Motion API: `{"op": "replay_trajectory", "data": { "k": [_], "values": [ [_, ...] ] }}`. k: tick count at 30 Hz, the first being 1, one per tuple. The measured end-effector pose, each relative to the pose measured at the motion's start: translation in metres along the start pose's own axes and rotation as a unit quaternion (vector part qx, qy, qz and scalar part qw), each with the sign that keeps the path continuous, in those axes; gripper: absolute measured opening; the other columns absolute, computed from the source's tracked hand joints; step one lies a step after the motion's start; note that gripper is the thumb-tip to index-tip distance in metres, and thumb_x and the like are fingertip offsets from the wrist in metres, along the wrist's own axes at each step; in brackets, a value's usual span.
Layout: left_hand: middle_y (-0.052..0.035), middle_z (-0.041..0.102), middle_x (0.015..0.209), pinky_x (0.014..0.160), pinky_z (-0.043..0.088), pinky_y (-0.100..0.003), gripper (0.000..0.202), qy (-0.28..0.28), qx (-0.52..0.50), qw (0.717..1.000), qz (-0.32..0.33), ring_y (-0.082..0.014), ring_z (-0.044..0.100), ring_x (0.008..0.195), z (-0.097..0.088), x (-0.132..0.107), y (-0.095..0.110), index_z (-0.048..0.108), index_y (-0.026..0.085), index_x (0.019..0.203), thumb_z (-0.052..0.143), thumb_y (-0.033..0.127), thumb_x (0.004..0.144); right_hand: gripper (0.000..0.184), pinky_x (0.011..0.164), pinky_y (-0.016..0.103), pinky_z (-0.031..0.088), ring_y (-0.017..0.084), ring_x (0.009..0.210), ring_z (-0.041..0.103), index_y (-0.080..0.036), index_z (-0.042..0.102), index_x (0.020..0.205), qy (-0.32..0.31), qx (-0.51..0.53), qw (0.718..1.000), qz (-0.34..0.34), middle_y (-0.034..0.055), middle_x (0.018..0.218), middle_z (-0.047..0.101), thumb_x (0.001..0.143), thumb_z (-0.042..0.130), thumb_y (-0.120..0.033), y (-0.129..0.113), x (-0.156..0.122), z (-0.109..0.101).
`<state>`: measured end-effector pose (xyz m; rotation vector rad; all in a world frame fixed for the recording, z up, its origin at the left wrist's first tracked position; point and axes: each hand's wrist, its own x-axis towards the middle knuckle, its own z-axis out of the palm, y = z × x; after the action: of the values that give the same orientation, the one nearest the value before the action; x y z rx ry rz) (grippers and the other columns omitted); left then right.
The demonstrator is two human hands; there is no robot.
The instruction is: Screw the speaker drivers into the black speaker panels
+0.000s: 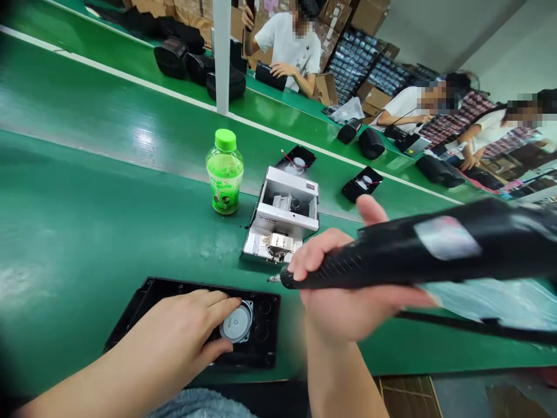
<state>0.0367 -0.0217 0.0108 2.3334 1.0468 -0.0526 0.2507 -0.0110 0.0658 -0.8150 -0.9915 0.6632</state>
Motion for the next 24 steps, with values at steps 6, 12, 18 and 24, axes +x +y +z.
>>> {"op": "replay_trajectory", "data": {
  "k": [6,12,18,24],
  "values": [
    [-0.0124,0.083,0.127,0.096,0.069,-0.053,0.05,0.006,0.0,1.0,0.007,-0.0377,0.082,0.112,0.006,0.004,-0.006,0.079,0.022,0.139,0.086,0.021,0.09,0.04,0.049,0.039,0.056,0.021,0.045,0.058,-0.04,0.074,0.138,-0.003,-0.008,1.0,0.016,-0.0022,0.064,0.071,0.102,0.071,-0.058,-0.035,-0.03,-0.003],
    [-0.0078,0.085,0.118,0.085,0.07,-0.047,0.046,0.062,-0.007,0.997,0.044,-0.0339,0.084,0.099,0.013,0.004,-0.013,0.082,0.024,0.13,0.087,0.018,0.085,0.058,0.043,0.036,0.054,0.02,0.042,0.058,-0.034,0.082,0.125,-0.035,0.049,0.996,0.06,0.0005,0.06,0.069,0.099,0.057,-0.08,-0.007,-0.037,-0.003],
    [-0.0052,0.086,0.113,0.081,0.072,-0.047,0.044,0.079,-0.004,0.995,0.064,-0.0322,0.085,0.092,0.013,0.002,-0.012,0.083,0.024,0.126,0.09,0.018,0.083,0.063,0.044,0.038,0.054,0.022,0.044,0.06,-0.035,0.08,0.129,-0.045,0.066,0.993,0.087,0.0029,0.063,0.073,0.095,0.058,-0.084,0.006,-0.04,-0.006],
    [-0.0083,0.087,0.113,0.081,0.073,-0.049,0.041,0.069,0.013,0.995,0.071,-0.0342,0.085,0.093,0.011,0.003,-0.011,0.084,0.021,0.125,0.09,0.022,0.084,0.061,0.046,0.038,0.054,0.022,0.045,0.06,-0.035,0.081,0.127,-0.052,0.059,0.992,0.094,0.0028,0.062,0.073,0.094,0.061,-0.083,0.012,-0.04,-0.007]
  ]
}}
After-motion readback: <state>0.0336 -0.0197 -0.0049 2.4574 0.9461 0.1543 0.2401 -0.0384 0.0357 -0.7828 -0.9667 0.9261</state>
